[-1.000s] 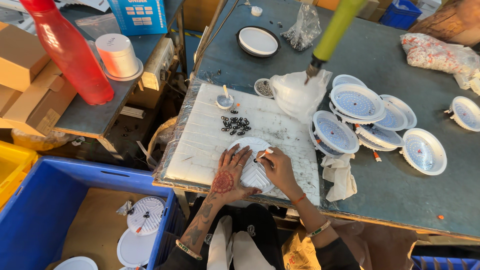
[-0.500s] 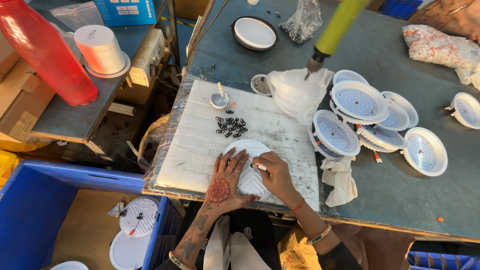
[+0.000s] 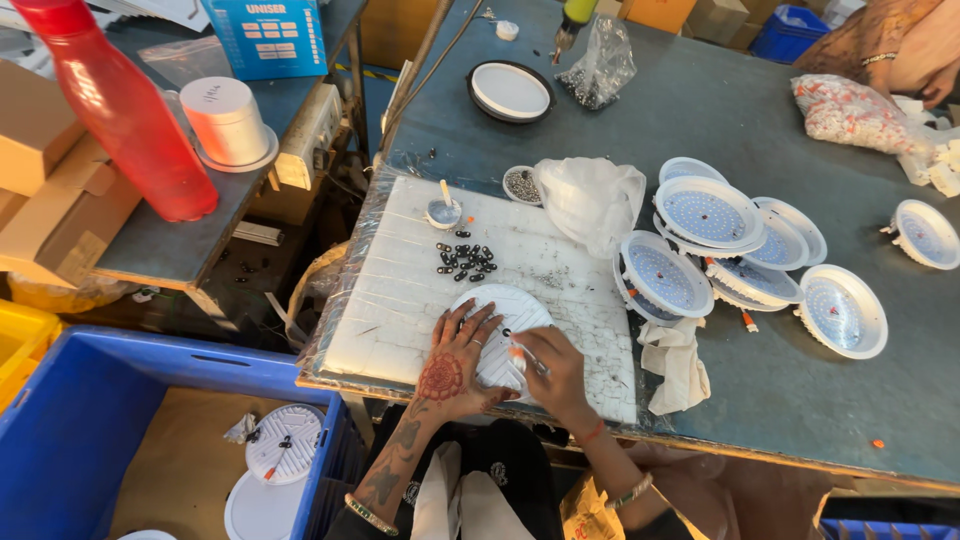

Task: The person places small black components onto white circular LED modules on a workbench. They use a green handheld tool to apply material to the components and repeat this process for several modules.

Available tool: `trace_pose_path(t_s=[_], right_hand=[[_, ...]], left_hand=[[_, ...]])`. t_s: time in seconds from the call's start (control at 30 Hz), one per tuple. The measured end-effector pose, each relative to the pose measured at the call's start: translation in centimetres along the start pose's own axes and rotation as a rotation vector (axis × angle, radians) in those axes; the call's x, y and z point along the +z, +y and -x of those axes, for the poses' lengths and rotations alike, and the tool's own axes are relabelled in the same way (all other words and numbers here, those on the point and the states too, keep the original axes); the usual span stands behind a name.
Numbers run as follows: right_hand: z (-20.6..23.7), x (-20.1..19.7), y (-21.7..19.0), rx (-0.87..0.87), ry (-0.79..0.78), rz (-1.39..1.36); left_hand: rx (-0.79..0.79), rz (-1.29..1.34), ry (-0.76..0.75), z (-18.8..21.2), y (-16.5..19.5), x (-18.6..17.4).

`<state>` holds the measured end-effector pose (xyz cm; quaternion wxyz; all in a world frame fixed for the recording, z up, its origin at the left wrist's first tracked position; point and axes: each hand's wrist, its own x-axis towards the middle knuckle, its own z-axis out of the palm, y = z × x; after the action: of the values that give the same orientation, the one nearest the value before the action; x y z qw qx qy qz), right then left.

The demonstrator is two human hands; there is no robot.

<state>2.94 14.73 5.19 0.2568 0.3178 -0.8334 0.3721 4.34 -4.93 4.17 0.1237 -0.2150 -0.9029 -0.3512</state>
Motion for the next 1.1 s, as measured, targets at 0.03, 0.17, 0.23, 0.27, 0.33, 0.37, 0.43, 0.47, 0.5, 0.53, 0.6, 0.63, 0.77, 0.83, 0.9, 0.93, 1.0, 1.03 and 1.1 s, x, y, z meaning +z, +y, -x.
trace_pose_path(t_s=[0.03, 0.17, 0.23, 0.27, 0.33, 0.37, 0.43, 0.47, 0.5, 0.53, 0.6, 0.63, 0.77, 0.83, 0.9, 0.93, 1.0, 1.03, 1.1], right_hand=[[0.6, -0.2, -0.6, -0.054, 0.011, 0.054], [1.7, -0.5, -1.7, -0.197, -0.049, 0.268], [1.7, -0.6, -1.9, -0.200, -0.076, 0.276], [1.7, -0.7, -2.0, -0.202, -0.089, 0.280], [1.6, -1.0, -2.3, -0.157, -0.117, 0.262], [1.6, -1.1, -2.6, -0.134, -0.131, 0.253], [1.6, -1.4, -3.2, -0.107, -0.146, 0.208], [1.7, -1.6, -3.5, -0.094, -0.155, 0.186], [1.7, -1.9, -3.8, -0.108, -0.158, 0.174], [1.8, -2.1, -4.0, -0.121, -0.163, 0.161], [1.9, -2.8, -4.0, -0.161, -0.185, 0.139], [1.8, -3.2, -3.6, -0.189, -0.200, 0.128], [-0.2, -3.1, -0.5, -0.065, -0.112, 0.028], [-2.7, -1.6, 2.1, 0.120, -0.020, -0.011], [-5.6, -0.3, 4.9, 0.066, -0.035, 0.007], [-7.0, 0.6, 6.2, 0.120, -0.068, -0.003], [-9.3, 2.5, 8.1, 0.230, -0.132, -0.020], [-10.0, 3.2, 8.8, 0.265, -0.174, 0.001], [-11.1, 4.6, 9.8, 0.333, -0.259, 0.045]], left_hand=[[-0.005, 0.000, -0.012, 0.0, 0.0, 0.0], [-0.031, -0.034, -0.039, 0.1, 0.0, 0.2], [-0.042, -0.033, -0.045, 0.1, 0.1, 0.4], [-0.042, -0.030, -0.049, 0.1, 0.1, 0.4], [-0.046, -0.020, -0.056, 0.3, 0.1, 0.6], [0.001, -0.043, -0.020, 0.5, 0.1, 0.7], [0.094, -0.088, 0.056, 1.1, 0.1, 0.9], [0.113, -0.102, 0.068, 1.4, 0.0, 1.0], [0.132, -0.115, 0.080, 1.6, 0.0, 1.2], [0.148, -0.128, 0.091, 1.9, 0.0, 1.4], [0.145, -0.148, 0.095, 2.2, 0.0, 1.8], [0.142, -0.161, 0.098, 2.4, 0.0, 2.0], [0.178, -0.233, 0.084, 2.8, 0.1, 2.4], [0.170, -0.203, 0.090, 2.9, 0.1, 2.4], [0.177, -0.210, 0.093, 2.9, 0.1, 2.3], [0.184, -0.214, 0.094, 2.9, 0.1, 2.2], [0.185, -0.222, 0.085, 2.8, 0.0, 2.1], [0.186, -0.224, 0.080, 2.8, -0.1, 2.1], [0.196, -0.236, 0.087, 2.7, -0.3, 2.2]])
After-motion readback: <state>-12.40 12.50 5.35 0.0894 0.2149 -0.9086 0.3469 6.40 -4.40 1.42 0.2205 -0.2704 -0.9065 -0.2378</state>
